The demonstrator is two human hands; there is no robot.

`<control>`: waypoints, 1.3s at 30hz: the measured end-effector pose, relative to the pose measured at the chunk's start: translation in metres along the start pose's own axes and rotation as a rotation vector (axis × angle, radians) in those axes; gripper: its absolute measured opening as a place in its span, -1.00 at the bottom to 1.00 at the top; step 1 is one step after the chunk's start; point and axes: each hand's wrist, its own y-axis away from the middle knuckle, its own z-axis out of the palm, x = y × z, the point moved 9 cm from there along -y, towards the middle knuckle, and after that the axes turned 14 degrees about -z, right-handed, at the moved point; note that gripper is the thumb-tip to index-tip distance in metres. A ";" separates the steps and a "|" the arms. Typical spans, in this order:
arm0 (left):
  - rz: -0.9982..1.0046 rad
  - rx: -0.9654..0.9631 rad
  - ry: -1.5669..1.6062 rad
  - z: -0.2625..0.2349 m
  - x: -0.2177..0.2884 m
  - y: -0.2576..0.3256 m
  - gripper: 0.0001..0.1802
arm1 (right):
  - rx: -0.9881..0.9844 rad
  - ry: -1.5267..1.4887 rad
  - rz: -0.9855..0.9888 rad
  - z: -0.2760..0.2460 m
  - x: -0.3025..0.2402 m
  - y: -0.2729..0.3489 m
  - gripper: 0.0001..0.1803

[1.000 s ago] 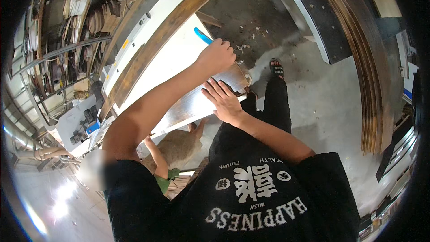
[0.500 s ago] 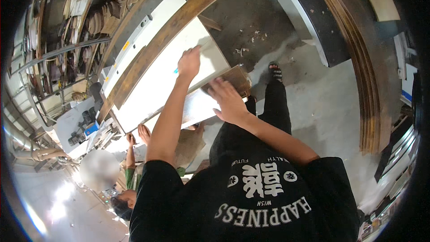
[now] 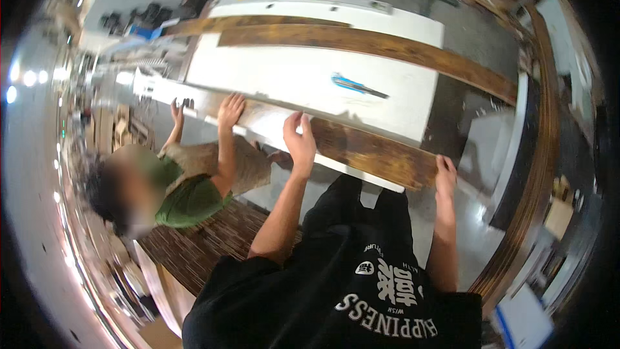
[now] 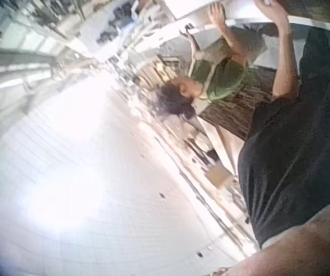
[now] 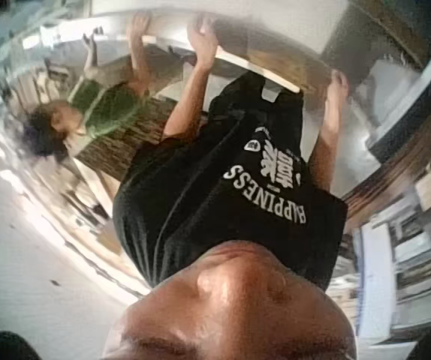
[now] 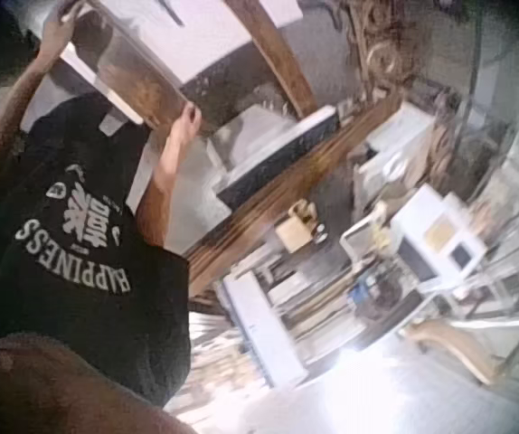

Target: The recorder is marking wood boards with a pen and organizing them on a table in a manufacturing workshop.

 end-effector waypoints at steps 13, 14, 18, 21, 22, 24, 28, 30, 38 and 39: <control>-1.011 -0.581 1.409 0.023 -0.145 0.070 -0.46 | 0.279 -0.032 0.042 -0.035 -0.096 0.040 -0.29; -1.041 -0.589 1.483 0.026 -0.110 0.058 -0.40 | 0.285 -0.026 0.026 -0.048 -0.097 0.038 -0.29; -0.993 -0.516 1.771 0.010 -0.023 -0.020 -0.47 | -0.040 -0.080 0.195 -0.094 -0.060 0.032 -0.52; -0.900 -0.401 1.908 0.010 -0.060 -0.047 -0.49 | -0.247 -0.121 0.384 -0.064 -0.077 0.060 -0.70; -0.789 -0.436 1.993 0.016 -0.069 -0.053 -0.47 | -0.224 -0.179 0.533 -0.058 -0.084 0.079 -0.78; -0.759 -0.475 1.893 0.009 -0.103 -0.045 -0.22 | -0.258 -0.229 0.518 -0.059 -0.078 0.085 -0.83; -0.983 0.032 1.412 -0.044 -0.087 -0.025 -0.13 | -0.057 -0.413 0.485 -0.031 -0.073 0.106 -0.78; -0.887 0.058 0.955 -0.048 -0.119 -0.026 -0.16 | 0.026 -0.235 0.372 -0.025 -0.082 0.107 -0.67; -0.686 -0.451 -0.064 -0.065 -0.153 -0.037 -0.13 | -0.139 0.387 0.048 -0.021 -0.033 0.069 -0.49; -0.692 -0.527 -0.217 -0.068 -0.145 -0.034 -0.22 | -0.158 0.480 0.055 -0.027 -0.028 0.066 -0.48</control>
